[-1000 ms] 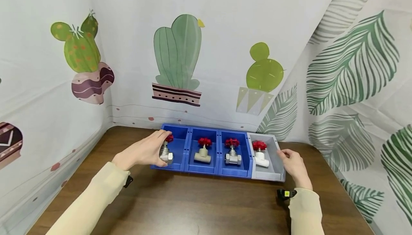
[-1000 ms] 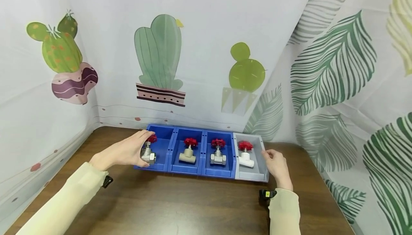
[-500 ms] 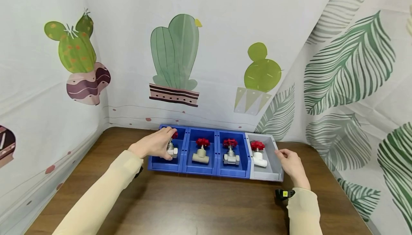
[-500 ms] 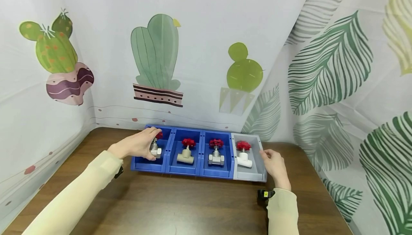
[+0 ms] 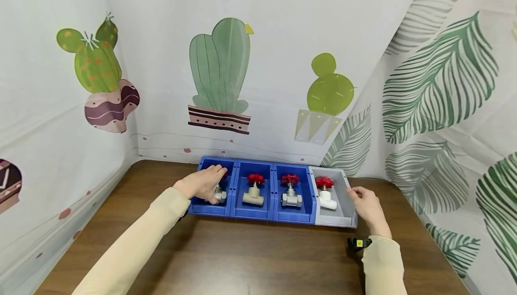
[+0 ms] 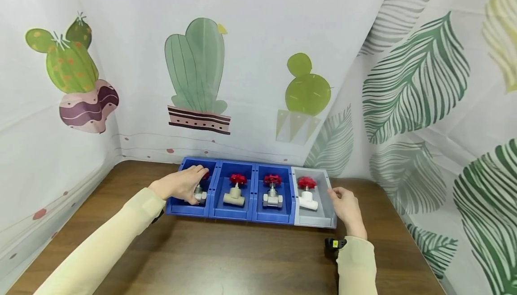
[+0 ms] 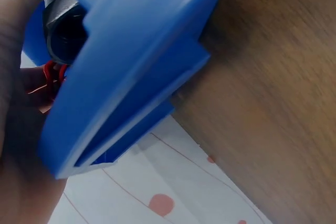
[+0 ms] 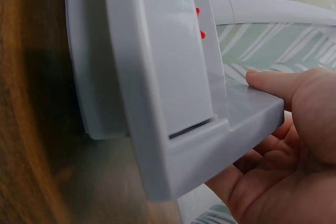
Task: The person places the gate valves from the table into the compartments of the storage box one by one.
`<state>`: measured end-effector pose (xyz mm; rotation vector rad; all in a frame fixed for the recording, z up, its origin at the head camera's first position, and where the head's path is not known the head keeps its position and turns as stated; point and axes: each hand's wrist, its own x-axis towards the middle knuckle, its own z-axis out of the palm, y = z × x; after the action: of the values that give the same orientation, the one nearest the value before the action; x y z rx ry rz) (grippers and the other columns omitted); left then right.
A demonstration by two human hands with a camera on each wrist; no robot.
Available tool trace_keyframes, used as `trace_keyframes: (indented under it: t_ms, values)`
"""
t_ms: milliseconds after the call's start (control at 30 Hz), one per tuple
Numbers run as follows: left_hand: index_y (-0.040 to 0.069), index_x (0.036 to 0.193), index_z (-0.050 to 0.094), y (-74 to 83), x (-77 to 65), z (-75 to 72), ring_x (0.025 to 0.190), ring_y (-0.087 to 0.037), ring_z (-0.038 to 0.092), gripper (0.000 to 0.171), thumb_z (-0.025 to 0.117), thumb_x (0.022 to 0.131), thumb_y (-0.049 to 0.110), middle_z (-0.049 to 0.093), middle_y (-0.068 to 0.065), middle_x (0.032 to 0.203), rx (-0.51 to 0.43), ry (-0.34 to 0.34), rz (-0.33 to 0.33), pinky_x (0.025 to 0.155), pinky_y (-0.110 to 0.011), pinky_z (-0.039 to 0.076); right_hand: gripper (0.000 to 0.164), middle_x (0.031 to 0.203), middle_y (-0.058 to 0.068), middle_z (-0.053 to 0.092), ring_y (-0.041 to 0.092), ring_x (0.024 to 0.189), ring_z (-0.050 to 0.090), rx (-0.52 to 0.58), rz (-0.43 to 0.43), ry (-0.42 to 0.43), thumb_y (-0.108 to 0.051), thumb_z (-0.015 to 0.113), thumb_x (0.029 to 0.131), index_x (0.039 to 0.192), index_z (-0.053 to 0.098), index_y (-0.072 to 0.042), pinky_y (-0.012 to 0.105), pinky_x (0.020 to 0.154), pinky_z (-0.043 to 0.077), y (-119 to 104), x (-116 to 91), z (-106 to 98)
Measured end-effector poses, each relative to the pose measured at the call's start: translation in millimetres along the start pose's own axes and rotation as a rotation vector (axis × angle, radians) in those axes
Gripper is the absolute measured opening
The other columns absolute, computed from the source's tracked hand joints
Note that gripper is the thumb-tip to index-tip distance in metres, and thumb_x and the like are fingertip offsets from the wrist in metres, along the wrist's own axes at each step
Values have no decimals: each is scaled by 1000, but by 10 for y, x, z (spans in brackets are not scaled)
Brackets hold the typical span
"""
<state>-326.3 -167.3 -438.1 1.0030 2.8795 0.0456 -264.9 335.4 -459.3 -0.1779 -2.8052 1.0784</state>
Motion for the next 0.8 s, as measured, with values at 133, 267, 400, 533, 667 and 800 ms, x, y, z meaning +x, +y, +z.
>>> trace_keyframes:
  t_ms: [133, 267, 400, 533, 667, 800]
  values:
    - [-5, 142, 39, -9, 34, 0, 124, -40, 46, 101, 88, 66, 40, 46, -21, 135, -1, -25, -6, 102, -48, 40, 42, 98, 16, 65, 30, 90, 56, -2, 4, 7, -34, 50, 102, 115, 64, 4, 37, 70, 43, -9, 4, 1]
    - [-6, 142, 37, -25, 65, -4, 123, -37, 45, 103, 88, 65, 41, 45, -21, 133, -2, -44, -2, 103, -47, 40, 44, 99, 15, 65, 30, 91, 56, -8, 16, 4, -35, 50, 102, 116, 64, 4, 37, 71, 43, -17, -3, -1]
    - [-5, 143, 36, -31, 75, -15, 125, -36, 45, 104, 87, 65, 42, 45, -20, 135, 16, -53, -2, 105, -46, 38, 45, 100, 17, 65, 31, 92, 56, -2, 20, -1, -36, 50, 102, 117, 63, 4, 38, 71, 43, -24, -12, 0]
    - [-5, 143, 37, -31, 69, -15, 125, -38, 45, 102, 87, 66, 41, 45, -22, 136, 0, -78, -29, 105, -48, 38, 45, 100, 17, 65, 31, 92, 56, 1, 17, 0, -35, 50, 102, 117, 63, 5, 38, 71, 43, -26, -11, 3]
    - [-3, 145, 35, -30, 64, 0, 128, -38, 43, 101, 86, 69, 40, 43, -22, 139, -23, -107, -66, 105, -48, 37, 44, 99, 16, 65, 31, 92, 56, -3, 14, 1, -34, 50, 103, 117, 64, 4, 38, 71, 43, -30, -15, 1]
    - [-3, 146, 35, -25, 73, 8, 128, -39, 43, 102, 87, 69, 39, 43, -22, 139, -42, -105, -84, 105, -49, 37, 43, 99, 16, 65, 31, 92, 56, -4, 16, 2, -34, 49, 103, 117, 64, 4, 38, 71, 43, -26, -21, -3]
